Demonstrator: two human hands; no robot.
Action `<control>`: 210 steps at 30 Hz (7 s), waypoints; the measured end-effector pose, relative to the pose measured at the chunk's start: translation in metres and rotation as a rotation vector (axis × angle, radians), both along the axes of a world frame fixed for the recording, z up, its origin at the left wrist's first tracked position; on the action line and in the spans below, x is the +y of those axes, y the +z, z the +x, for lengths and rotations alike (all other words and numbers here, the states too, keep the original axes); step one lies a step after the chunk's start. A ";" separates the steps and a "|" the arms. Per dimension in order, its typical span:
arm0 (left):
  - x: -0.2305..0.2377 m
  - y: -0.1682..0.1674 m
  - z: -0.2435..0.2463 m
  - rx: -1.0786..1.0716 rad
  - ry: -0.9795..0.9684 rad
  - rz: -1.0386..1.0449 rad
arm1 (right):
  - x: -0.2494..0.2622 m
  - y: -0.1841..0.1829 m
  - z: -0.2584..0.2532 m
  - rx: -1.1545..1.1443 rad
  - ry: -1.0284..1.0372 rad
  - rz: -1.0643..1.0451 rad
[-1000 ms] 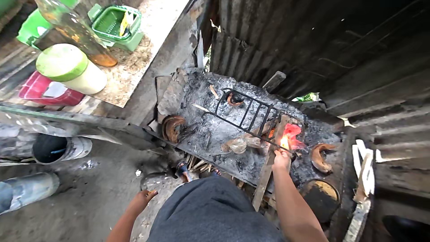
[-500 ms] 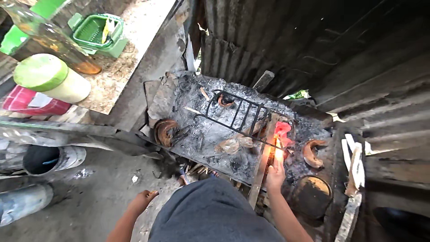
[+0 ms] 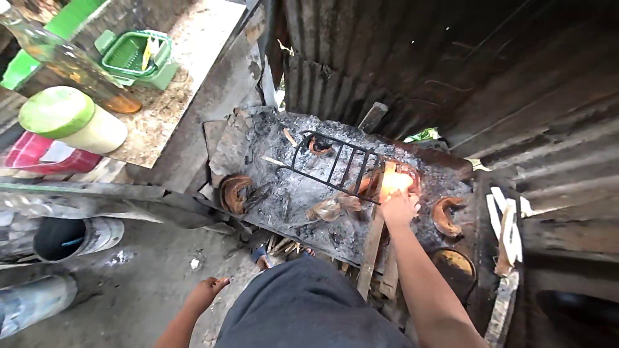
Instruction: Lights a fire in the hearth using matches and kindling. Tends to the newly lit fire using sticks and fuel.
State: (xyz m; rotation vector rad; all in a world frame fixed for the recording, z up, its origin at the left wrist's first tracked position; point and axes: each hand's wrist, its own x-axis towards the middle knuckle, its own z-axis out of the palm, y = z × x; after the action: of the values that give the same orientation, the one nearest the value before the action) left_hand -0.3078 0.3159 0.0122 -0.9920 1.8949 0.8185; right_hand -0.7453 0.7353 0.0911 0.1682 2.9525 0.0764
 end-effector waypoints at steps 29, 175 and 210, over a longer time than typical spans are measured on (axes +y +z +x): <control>0.215 0.147 -0.267 0.355 -0.615 0.741 | -0.026 0.032 0.221 0.307 0.353 -1.114; 0.103 0.081 -0.308 0.970 -0.566 -0.270 | -0.052 -0.039 0.148 -0.093 -0.034 -1.012; 0.009 0.014 -0.191 0.785 -0.331 -0.449 | 0.092 -0.057 0.151 0.287 -1.016 -1.488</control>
State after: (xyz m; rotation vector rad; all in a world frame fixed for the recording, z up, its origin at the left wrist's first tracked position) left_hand -0.4992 0.3244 0.0263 -0.5977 2.9175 0.6371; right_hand -0.5943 0.8270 0.0346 1.3250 1.9448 -2.1410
